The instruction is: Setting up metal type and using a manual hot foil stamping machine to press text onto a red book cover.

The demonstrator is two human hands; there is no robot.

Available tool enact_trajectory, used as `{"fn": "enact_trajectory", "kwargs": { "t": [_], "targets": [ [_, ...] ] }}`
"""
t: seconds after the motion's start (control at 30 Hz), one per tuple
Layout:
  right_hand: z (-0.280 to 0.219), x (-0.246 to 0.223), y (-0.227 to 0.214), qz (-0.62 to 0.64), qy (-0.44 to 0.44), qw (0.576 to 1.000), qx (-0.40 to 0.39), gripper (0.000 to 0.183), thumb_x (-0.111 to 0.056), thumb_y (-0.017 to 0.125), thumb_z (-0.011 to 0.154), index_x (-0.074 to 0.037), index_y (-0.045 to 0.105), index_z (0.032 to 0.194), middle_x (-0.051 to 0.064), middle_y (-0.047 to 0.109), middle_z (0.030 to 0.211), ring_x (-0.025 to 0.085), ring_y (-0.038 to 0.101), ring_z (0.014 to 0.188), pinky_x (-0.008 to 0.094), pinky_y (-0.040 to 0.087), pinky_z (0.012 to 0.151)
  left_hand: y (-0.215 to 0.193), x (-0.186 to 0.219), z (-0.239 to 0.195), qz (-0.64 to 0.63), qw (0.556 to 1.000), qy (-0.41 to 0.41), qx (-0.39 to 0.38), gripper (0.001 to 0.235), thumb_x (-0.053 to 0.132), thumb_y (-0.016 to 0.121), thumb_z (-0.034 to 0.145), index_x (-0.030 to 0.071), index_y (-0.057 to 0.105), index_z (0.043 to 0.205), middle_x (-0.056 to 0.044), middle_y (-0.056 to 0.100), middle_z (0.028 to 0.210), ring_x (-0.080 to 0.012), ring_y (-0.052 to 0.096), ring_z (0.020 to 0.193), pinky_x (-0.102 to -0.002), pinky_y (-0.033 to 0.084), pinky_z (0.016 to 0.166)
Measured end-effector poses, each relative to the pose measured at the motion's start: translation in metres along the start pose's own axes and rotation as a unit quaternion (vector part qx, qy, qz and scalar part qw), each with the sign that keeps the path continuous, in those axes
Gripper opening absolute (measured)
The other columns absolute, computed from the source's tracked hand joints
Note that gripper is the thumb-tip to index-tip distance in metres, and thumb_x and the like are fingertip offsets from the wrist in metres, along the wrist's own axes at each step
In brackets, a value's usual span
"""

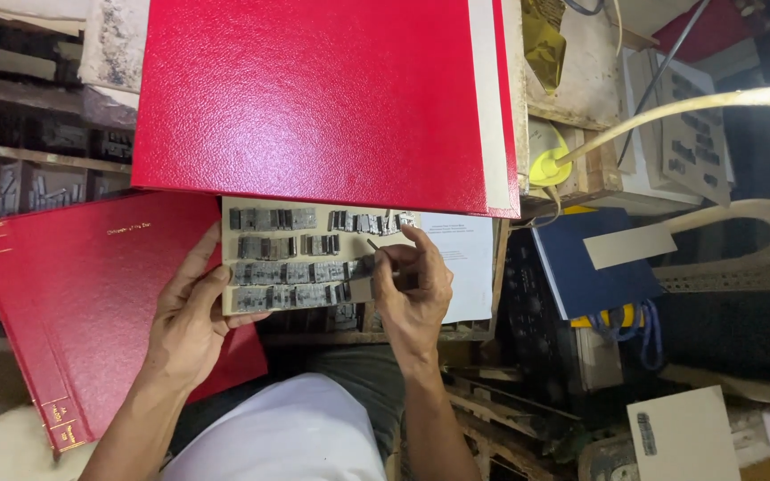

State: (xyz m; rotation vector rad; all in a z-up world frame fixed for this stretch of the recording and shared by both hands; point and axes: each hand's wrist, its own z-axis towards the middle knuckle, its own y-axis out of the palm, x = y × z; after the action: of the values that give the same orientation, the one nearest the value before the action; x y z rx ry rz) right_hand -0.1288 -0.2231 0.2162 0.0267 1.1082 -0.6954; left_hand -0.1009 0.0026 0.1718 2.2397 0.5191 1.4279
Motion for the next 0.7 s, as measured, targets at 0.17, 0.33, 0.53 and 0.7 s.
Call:
{"fn": "enact_trajectory", "kwargs": {
  "t": [0.17,0.33,0.53,0.7],
  "targets": [
    [0.002,0.000,0.002,-0.007,-0.018,1.000,0.005,0.042,0.004,0.071,0.085,-0.004,0.064,0.126,0.013,0.078,0.083,0.014,0.062,0.053,0.023,0.044,0.041,-0.001,-0.001,0.000,-0.007,1.000,0.000,-0.003,0.060,0.007,0.043,0.100,0.012,0.038,0.160,-0.031,0.064,0.127,-0.0459,0.068,0.099,-0.064,0.060,0.074],
    [0.002,0.000,0.003,-0.020,-0.029,0.999,0.004,0.046,0.003,0.070,0.085,-0.005,0.063,0.130,0.012,0.078,0.082,0.015,0.060,0.059,0.025,0.045,0.044,0.002,0.001,-0.002,-0.017,1.000,-0.004,-0.001,0.060,0.008,0.044,0.100,0.011,0.038,0.160,-0.031,0.064,0.127,-0.0452,0.069,0.098,-0.063,0.061,0.074],
    [-0.005,-0.006,-0.008,-0.063,0.019,0.998,0.019,0.046,0.004,0.071,0.086,-0.006,0.063,0.130,0.012,0.078,0.083,0.016,0.059,0.063,0.025,0.046,0.045,0.010,0.010,-0.007,-0.028,1.000,-0.009,0.010,0.059,0.008,0.044,0.100,0.010,0.038,0.159,-0.032,0.064,0.127,-0.0469,0.069,0.098,-0.063,0.061,0.074],
    [-0.012,-0.018,-0.018,-0.142,0.049,0.986,0.073,0.045,0.002,0.077,0.085,-0.014,0.066,0.126,0.005,0.078,0.086,0.017,0.067,0.080,0.032,0.045,0.081,0.018,0.019,-0.011,-0.025,0.999,-0.019,0.020,0.060,0.007,0.043,0.100,0.009,0.038,0.159,-0.034,0.064,0.126,-0.0489,0.068,0.098,-0.064,0.060,0.074]
  ]
}}
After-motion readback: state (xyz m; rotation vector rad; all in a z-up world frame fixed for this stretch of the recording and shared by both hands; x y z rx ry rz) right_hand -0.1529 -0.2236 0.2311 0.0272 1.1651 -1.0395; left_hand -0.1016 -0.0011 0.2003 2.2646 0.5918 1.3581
